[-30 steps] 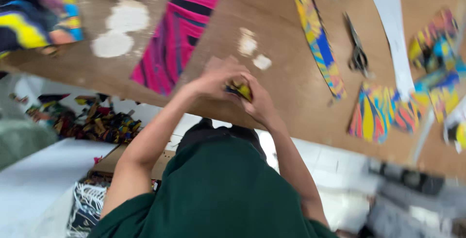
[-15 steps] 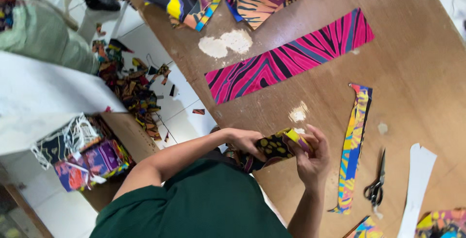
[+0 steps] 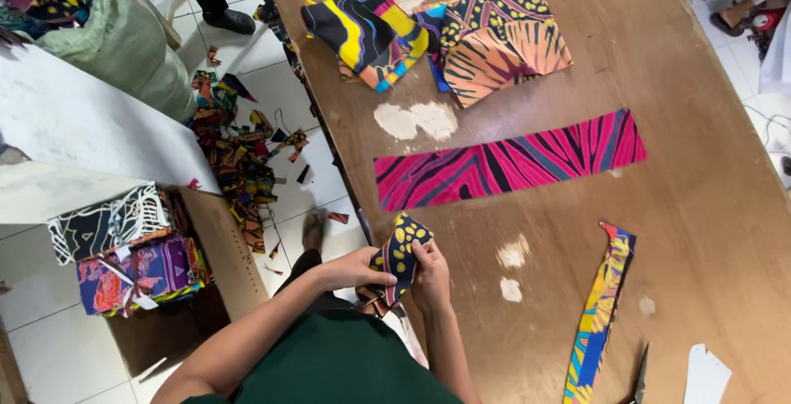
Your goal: The person uses shears to cut colorful patterned fabric into strips and smaller pieces on a wooden table. They fold and align the fabric pieces, then continue cutting along marked lines. The cut pieces are stacked on the table.
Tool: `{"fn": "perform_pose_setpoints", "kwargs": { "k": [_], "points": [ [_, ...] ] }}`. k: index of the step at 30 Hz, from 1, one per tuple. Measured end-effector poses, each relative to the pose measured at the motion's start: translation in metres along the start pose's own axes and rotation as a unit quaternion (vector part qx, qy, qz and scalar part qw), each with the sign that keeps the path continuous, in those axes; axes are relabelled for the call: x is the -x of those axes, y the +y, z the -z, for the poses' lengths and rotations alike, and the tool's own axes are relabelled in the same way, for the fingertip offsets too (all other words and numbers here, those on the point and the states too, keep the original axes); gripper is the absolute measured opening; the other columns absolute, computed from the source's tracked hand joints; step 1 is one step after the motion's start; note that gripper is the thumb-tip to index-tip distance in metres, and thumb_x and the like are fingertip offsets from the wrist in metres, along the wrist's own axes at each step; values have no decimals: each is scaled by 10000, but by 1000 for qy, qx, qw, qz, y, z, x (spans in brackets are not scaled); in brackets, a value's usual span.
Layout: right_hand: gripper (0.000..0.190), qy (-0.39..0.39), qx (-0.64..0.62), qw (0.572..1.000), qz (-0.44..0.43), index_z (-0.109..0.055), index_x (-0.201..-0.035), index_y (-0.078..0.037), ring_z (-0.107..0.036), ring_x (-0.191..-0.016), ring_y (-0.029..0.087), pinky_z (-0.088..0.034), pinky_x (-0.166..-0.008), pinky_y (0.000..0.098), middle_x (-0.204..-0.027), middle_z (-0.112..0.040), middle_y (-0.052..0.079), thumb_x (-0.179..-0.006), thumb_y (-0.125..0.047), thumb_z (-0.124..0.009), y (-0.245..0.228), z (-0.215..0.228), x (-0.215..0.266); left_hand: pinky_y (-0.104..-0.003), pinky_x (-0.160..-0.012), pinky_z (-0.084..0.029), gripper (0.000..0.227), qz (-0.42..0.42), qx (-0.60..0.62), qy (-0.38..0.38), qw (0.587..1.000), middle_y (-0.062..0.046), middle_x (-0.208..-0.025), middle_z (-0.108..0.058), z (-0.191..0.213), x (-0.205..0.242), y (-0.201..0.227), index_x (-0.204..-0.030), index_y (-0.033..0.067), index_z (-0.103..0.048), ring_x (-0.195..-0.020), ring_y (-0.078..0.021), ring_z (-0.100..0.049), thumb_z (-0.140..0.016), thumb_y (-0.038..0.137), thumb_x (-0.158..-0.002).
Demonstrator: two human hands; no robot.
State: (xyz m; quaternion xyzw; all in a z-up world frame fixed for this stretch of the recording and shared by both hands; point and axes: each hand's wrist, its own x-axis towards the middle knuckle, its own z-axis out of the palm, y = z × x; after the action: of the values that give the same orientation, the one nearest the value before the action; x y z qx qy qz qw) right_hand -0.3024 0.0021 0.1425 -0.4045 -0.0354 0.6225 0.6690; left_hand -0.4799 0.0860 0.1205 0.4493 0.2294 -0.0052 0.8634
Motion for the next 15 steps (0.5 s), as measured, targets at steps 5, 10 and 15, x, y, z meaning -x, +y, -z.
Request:
{"fn": "perform_pose_setpoints", "kwargs": {
  "k": [5,10,15],
  "points": [
    [323,-4,55,998,43,-533,-1333,-34,-695,-1036,226,-578,-909,400,-1182,-680,128,-1011,-46,-552,11,-47,-60,-302,-720,-577,289,51,55,-35,997,-78,-959,-731,72,28,13,-1121,21,-672,-814,-172,-690,-752,225,-933],
    [391,52,84,994,47,-529,-1349,-73,-688,-1072,192,-565,-937,373,-1214,-686,95,-962,-17,-543,53,-133,-124,-338,-842,-624,404,41,-24,25,999,-94,-1107,-736,158,61,64,-1202,46,-681,-986,-170,-718,-740,322,-912],
    [382,33,79,995,50,-503,-1362,-20,-697,-1062,257,-579,-928,434,-1213,-680,134,-981,5,-531,71,-204,-189,-360,-897,-598,525,38,-55,120,991,-94,-1151,-767,262,125,67,-1300,84,-662,-1062,-171,-731,-675,440,-914]
  ]
}}
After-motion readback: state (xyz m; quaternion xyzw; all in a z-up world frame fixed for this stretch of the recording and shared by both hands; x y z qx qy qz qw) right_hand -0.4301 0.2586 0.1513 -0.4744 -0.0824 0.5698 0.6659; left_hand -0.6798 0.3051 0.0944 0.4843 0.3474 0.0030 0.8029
